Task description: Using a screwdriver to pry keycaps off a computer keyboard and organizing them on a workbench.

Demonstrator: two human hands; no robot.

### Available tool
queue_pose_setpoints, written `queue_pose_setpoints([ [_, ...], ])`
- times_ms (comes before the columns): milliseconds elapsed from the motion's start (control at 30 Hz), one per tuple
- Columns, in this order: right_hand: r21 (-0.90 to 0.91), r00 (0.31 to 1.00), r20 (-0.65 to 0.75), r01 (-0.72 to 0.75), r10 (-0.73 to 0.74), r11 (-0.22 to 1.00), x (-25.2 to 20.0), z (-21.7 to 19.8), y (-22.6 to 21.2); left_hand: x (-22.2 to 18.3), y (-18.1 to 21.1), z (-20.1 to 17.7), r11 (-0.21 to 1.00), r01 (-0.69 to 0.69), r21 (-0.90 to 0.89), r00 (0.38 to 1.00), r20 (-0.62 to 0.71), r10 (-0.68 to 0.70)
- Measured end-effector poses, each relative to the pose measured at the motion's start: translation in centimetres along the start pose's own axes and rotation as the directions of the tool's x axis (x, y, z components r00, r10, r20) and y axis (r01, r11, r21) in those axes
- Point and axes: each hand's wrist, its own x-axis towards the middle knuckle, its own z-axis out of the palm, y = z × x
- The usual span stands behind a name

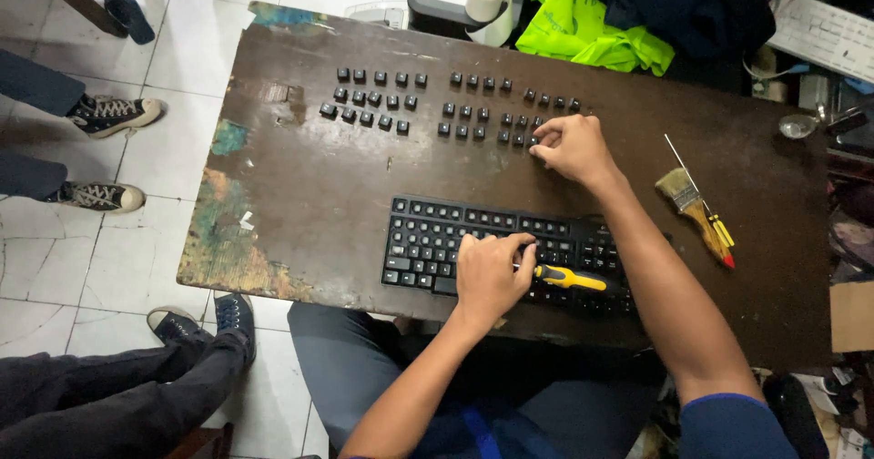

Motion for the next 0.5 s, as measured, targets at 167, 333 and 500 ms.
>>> queue_pose_setpoints([
  [167,-0.031,1.0,-0.015,-0.016,0.015,0.999,-0.4,-0.2,-0.4,-0.1,-0.1,0.1,1.0,-0.011,-0.013,1.0,-0.015,0.011],
  [333,0.034,0.996,-0.093,-0.003,0.007,0.999,-4.7,-2.2,-2.6,-0.2,0.0,0.0,1.0,-0.007,-0.013,0.999,-0.035,0.006],
  [500,0.065,0.986,0.152,-0.077,0.066,0.995,-17.1,-4.4,-8.6,-0.2,-0.1,0.0,0.999,0.024,-0.042,1.0,0.007,-0.024],
])
